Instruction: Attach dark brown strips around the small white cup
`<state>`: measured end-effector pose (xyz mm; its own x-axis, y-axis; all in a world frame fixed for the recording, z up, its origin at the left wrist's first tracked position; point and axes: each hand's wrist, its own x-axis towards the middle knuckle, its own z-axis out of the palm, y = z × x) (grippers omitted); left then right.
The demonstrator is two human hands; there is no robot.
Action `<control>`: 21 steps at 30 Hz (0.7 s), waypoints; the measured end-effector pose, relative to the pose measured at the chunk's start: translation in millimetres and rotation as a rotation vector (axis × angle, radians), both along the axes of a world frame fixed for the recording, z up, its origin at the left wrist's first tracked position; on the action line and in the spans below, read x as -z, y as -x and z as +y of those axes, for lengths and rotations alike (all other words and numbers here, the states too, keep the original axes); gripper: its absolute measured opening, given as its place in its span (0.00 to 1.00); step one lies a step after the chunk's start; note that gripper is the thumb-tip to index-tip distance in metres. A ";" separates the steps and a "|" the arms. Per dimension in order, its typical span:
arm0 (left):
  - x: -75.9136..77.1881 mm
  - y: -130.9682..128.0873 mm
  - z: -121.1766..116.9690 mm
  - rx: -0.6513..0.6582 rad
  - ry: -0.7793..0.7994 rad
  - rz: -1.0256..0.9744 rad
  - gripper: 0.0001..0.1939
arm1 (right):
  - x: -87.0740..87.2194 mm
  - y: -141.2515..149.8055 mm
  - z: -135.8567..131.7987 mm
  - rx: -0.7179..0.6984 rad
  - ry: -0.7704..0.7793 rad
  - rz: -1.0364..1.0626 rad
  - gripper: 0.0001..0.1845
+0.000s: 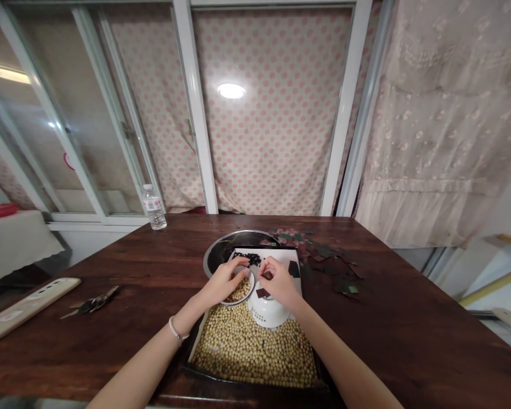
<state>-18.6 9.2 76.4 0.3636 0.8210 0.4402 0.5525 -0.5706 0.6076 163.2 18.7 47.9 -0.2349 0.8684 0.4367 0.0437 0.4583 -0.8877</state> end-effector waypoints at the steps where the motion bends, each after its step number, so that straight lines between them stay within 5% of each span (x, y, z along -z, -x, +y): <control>1: -1.1 -2.3 -2.3 0.006 -0.001 -0.004 0.13 | -0.4 0.9 -1.4 -0.004 -0.005 0.014 0.08; 11: -9.8 -19.1 -16.2 0.062 0.011 -0.100 0.04 | -10.8 -2.7 -12.2 -0.008 0.029 0.125 0.12; 21: -3.3 -19.1 -10.7 0.038 0.125 -0.215 0.07 | -10.7 -2.0 -13.5 -0.026 0.056 0.129 0.14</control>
<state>0.5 -1.5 79.6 0.3046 0.8612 0.4070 0.3827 -0.5019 0.7756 165.2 5.3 58.6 -0.2027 0.8866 0.4157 -0.0842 0.4072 -0.9095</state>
